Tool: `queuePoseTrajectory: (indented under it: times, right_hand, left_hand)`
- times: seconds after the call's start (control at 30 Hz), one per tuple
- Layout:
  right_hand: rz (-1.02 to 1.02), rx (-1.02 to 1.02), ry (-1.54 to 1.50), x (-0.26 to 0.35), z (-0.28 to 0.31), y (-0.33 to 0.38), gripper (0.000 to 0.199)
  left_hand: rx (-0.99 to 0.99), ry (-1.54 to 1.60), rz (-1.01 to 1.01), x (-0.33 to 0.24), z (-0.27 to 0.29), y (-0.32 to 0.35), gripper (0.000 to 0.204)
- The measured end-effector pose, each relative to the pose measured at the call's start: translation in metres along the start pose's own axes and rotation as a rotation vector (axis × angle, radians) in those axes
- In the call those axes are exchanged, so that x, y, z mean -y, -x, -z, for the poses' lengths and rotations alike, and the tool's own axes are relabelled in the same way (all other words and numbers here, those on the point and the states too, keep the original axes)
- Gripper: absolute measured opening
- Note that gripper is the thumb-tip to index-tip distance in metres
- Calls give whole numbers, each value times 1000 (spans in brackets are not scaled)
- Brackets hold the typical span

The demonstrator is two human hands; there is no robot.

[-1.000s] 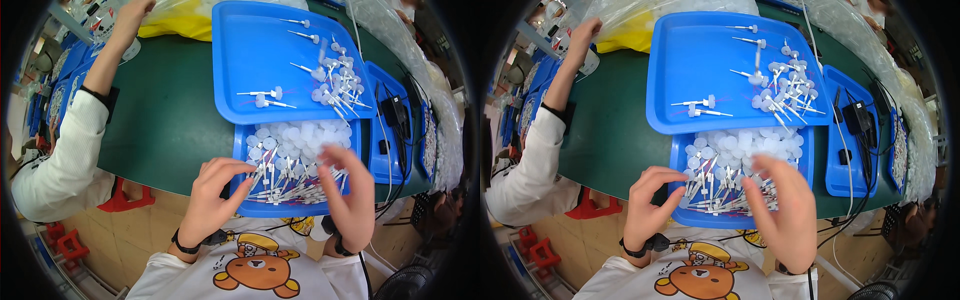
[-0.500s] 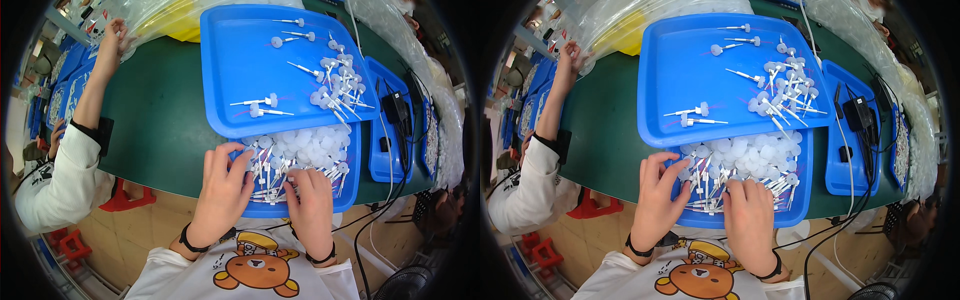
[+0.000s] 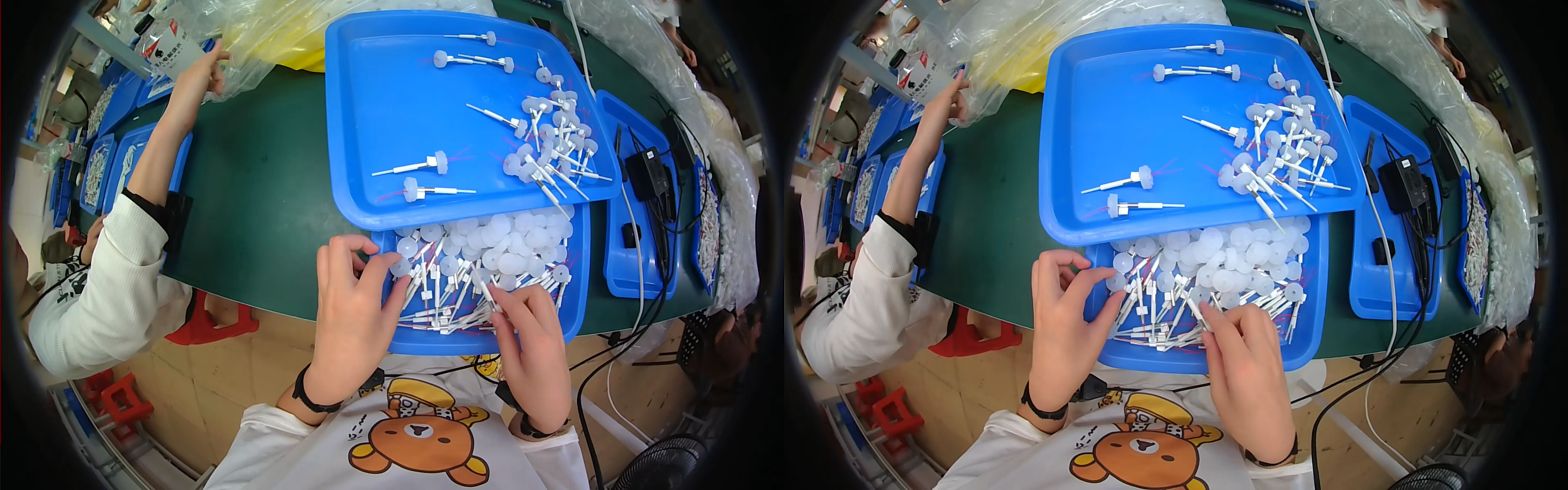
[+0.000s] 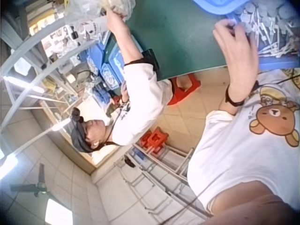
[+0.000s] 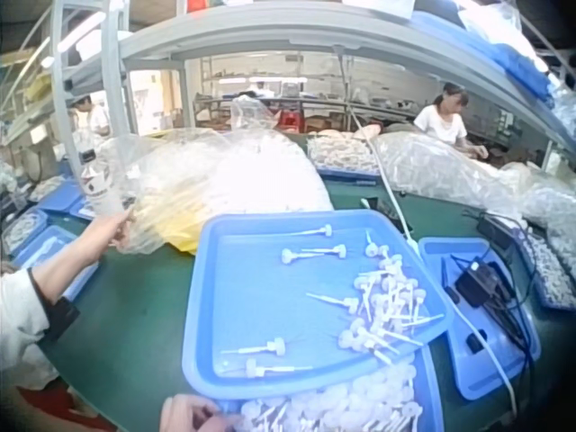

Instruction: The person repeatedly picks small white plastic caps and thin white rods from blue trays, presses the caps onto the rod ends, and places the assembled units into a tray. The process continues throughout the clip with consistent hand motions.

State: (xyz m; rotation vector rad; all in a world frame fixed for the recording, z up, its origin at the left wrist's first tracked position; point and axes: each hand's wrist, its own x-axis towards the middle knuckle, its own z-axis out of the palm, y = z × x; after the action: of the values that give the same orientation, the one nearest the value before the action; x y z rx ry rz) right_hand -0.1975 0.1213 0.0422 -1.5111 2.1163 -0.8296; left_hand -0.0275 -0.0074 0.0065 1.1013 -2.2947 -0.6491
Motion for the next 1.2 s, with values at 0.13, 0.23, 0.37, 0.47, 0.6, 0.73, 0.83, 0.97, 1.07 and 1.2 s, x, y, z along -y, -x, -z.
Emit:
queuePoseTrajectory:
  times: [0.13,0.23,0.37,0.47,0.6,0.73,0.83,0.97,1.07,1.2]
  right_hand:
    - [-65,-23,-260,6,5,-1,20]
    - [-23,-106,-371,6,3,-1,18]
    - [47,-182,-523,-2,-8,-1,20]
    - [79,-202,-632,-2,-14,-2,21]
    - [49,-324,-874,12,-26,-3,23]
    - [191,-348,-763,7,-28,-3,25]
    - [259,-339,-621,2,-26,-1,27]
    - [275,-331,-654,5,-28,1,30]
    - [319,-282,-581,3,-24,2,31]
    - [347,-264,-554,4,-23,2,31]
  left_hand:
    - [-17,-51,10,-4,-3,-2,34]
    - [-55,-105,7,-6,-7,0,36]
    - [-96,-80,2,-2,-8,2,38]
    - [-172,-20,-21,-7,-6,3,36]
    - [-42,400,-29,-16,0,3,33]
    - [129,737,65,-19,-1,12,36]
    - [161,975,109,-23,-1,13,34]
    - [224,1132,212,-24,0,15,36]
    - [202,1198,224,-23,-1,16,37]
    - [209,1192,217,-20,-1,16,36]
